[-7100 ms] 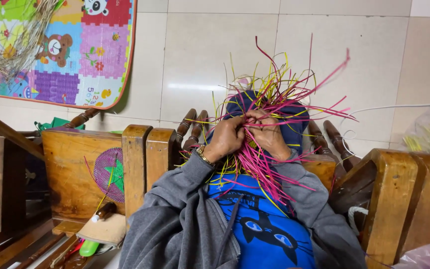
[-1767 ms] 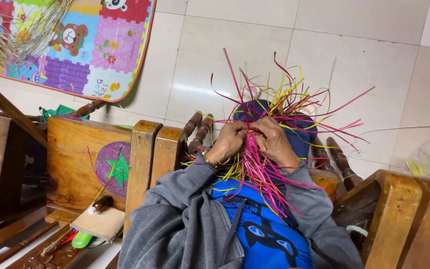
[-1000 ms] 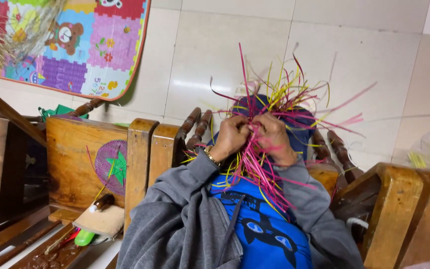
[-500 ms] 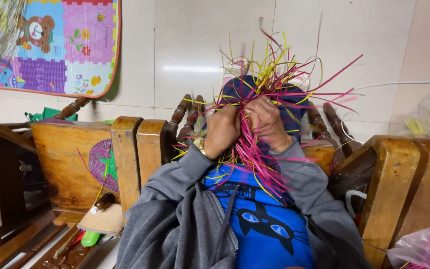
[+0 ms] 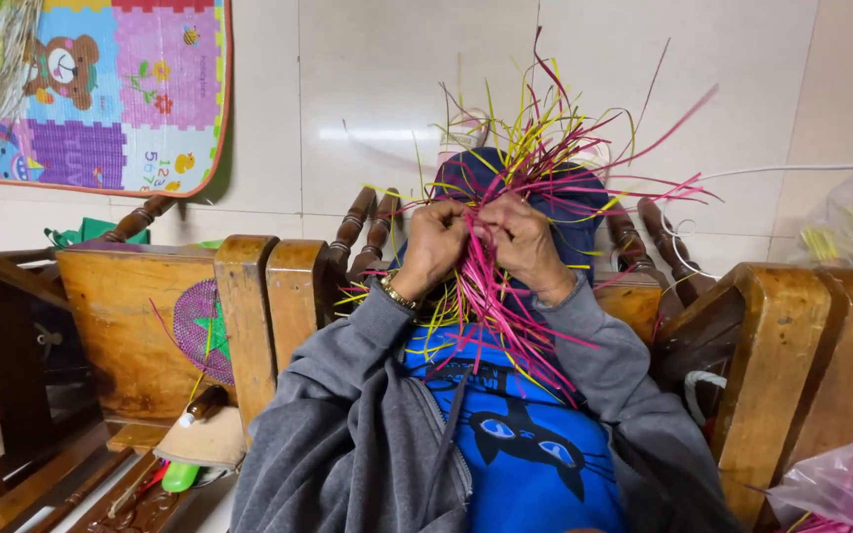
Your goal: The person is weaving together numerous thin, colorful plastic strands to create a braided or woven object.
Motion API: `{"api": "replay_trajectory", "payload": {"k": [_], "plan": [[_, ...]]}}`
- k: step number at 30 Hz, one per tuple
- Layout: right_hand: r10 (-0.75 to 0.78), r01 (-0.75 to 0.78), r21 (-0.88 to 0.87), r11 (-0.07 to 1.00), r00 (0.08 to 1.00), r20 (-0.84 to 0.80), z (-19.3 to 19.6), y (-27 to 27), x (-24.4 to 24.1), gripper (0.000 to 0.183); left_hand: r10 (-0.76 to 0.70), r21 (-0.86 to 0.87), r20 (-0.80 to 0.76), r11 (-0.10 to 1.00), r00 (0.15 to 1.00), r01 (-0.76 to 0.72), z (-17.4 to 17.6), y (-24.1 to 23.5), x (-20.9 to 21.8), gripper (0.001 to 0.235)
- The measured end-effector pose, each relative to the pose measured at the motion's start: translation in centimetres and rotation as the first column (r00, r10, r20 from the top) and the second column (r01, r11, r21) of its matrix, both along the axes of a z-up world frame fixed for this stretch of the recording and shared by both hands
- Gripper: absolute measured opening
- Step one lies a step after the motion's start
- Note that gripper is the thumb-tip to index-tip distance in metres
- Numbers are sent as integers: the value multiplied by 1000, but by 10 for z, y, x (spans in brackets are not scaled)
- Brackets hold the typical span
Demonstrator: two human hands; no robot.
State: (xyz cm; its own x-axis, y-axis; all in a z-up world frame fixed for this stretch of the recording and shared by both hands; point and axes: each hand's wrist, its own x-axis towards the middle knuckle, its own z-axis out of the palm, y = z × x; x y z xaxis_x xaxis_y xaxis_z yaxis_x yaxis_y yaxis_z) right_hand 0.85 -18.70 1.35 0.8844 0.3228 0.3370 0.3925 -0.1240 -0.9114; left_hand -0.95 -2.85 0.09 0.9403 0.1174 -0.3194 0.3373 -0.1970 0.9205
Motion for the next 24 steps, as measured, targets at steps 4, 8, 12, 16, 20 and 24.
{"api": "replay_trajectory", "payload": {"k": [4,8,12,16,20,24], "plan": [[193,-177,157,972,976,-97,6,-7,-26,22,53,-83,-131,994,990,-64,-38,1,-9,18],[152,-149,-132,980,988,11,-11,-16,-29,16,104,-211,-183,967,978,-143,-1,-4,-12,18],[75,25,-419,908,973,220,58,-12,-12,7,140,-299,-229,932,963,-206,-9,-7,-16,14],[4,161,-477,864,945,327,14,-1,-10,7,189,-326,-250,907,950,-266,5,-11,-18,14],[-26,62,-446,893,996,87,28,-1,4,36,220,-381,-205,879,954,-285,5,-15,-20,21],[-157,105,-313,944,977,-144,9,0,11,53,214,-428,-191,860,958,-278,18,-14,-19,19]]}}
